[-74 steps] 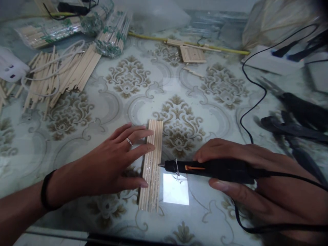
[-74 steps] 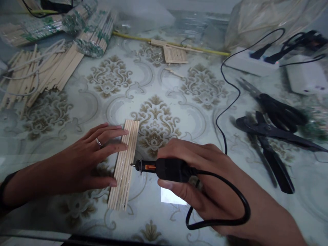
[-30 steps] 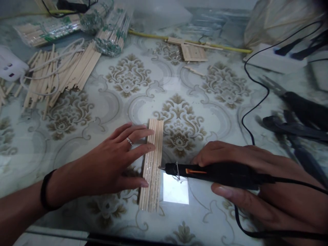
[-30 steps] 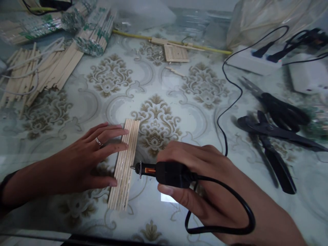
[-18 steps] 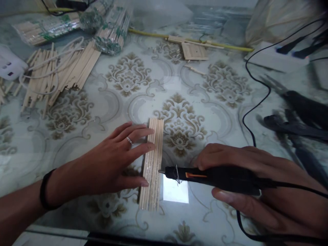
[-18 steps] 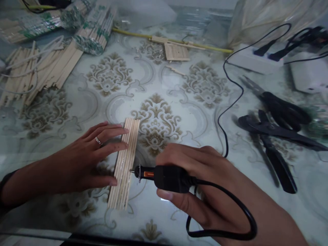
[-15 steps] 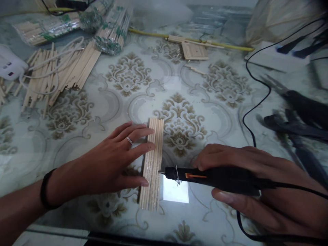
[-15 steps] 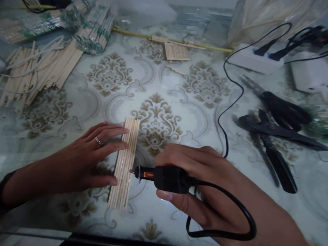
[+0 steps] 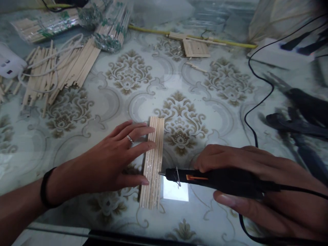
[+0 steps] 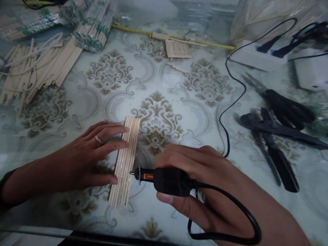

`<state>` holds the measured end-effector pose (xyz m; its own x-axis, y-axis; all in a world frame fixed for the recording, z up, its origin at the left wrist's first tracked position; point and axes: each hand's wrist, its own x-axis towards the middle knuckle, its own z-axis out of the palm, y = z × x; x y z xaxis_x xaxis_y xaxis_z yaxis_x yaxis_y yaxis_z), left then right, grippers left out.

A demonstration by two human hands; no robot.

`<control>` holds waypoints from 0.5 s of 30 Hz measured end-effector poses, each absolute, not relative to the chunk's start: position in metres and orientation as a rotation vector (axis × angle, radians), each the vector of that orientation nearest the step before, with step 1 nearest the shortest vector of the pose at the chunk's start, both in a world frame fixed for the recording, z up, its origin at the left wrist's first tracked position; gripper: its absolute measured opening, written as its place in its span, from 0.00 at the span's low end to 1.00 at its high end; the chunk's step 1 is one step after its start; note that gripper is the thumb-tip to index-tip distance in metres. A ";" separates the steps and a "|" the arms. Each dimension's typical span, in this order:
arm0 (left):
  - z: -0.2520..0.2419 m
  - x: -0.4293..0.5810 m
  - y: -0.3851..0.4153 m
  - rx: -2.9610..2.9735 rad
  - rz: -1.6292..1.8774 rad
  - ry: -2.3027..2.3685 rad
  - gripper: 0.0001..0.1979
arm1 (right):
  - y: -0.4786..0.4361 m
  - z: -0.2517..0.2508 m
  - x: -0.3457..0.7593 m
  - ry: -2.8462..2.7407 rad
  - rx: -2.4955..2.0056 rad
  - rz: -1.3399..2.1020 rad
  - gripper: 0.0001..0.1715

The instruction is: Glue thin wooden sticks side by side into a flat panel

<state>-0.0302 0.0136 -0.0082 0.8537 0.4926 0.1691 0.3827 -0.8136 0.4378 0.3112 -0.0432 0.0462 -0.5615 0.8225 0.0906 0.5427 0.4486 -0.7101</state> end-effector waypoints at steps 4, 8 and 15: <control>-0.007 -0.030 0.013 2.629 0.383 0.659 0.35 | -0.045 0.047 0.311 -2.285 -1.145 0.902 0.13; -0.006 -0.031 0.014 2.665 0.356 0.641 0.35 | -0.045 0.047 0.311 -2.300 -1.093 0.948 0.11; -0.006 -0.031 0.015 2.675 0.360 0.635 0.34 | -0.045 0.046 0.308 -2.279 -1.069 0.948 0.11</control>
<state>-0.0309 0.0147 -0.0061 0.8659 0.4739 0.1599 0.3802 -0.8314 0.4052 0.3078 -0.0448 0.0457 -0.5997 0.7934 0.1042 0.4856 0.4642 -0.7407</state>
